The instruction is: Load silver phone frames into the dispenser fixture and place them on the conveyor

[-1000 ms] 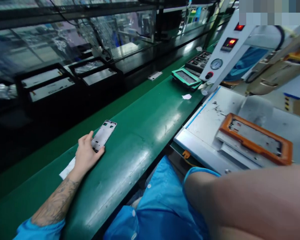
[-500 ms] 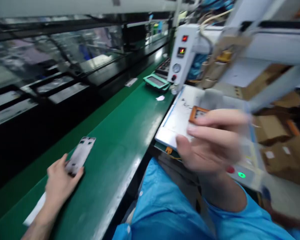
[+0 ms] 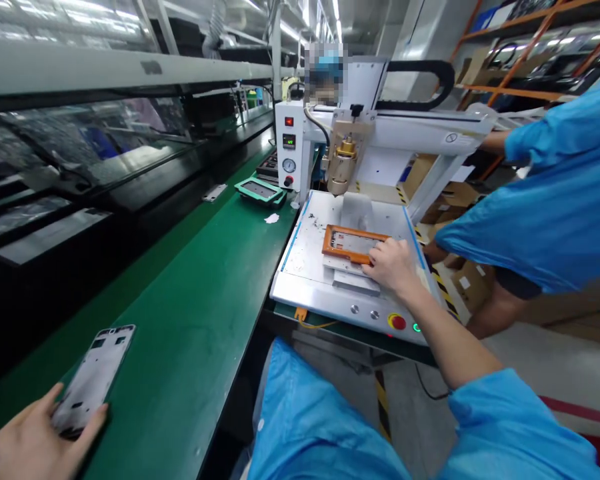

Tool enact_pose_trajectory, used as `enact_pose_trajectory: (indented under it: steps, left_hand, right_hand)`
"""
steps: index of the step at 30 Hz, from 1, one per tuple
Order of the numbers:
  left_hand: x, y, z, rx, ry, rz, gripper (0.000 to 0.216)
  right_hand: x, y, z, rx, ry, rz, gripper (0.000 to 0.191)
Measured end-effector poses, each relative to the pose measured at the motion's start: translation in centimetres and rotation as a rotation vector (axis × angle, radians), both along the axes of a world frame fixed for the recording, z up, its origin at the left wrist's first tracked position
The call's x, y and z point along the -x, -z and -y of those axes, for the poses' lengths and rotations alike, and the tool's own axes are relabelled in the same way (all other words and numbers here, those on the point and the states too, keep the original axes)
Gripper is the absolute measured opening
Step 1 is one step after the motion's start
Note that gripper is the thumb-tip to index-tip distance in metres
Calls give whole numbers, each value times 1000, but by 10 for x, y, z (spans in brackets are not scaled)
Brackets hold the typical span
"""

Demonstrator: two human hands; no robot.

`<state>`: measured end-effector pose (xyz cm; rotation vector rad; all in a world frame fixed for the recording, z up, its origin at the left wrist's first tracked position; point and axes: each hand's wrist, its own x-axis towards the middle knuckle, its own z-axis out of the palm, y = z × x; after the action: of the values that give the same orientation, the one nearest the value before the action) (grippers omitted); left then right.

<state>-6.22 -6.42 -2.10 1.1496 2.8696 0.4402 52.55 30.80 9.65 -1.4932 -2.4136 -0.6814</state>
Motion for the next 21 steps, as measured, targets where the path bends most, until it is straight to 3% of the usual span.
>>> enact_pose_trajectory:
  steps: [8,12,16,21]
  left_hand:
    - [-35,-49,-18,16,8,-7,94]
    - [-35,-53,-17,57,9,2,90]
    - [-33,-50,-15,46,23,-17,86]
    - [-36,-52,-18,36,17,-27,88]
  right_hand:
    - [1,1,-9,113,-82,21,24]
    - [-3,-2,-13,137,-52,-71,27]
    - [-9,-30,-41,-12,180,-231,29]
    - [-5,-67,-98,43,337,-201,27]
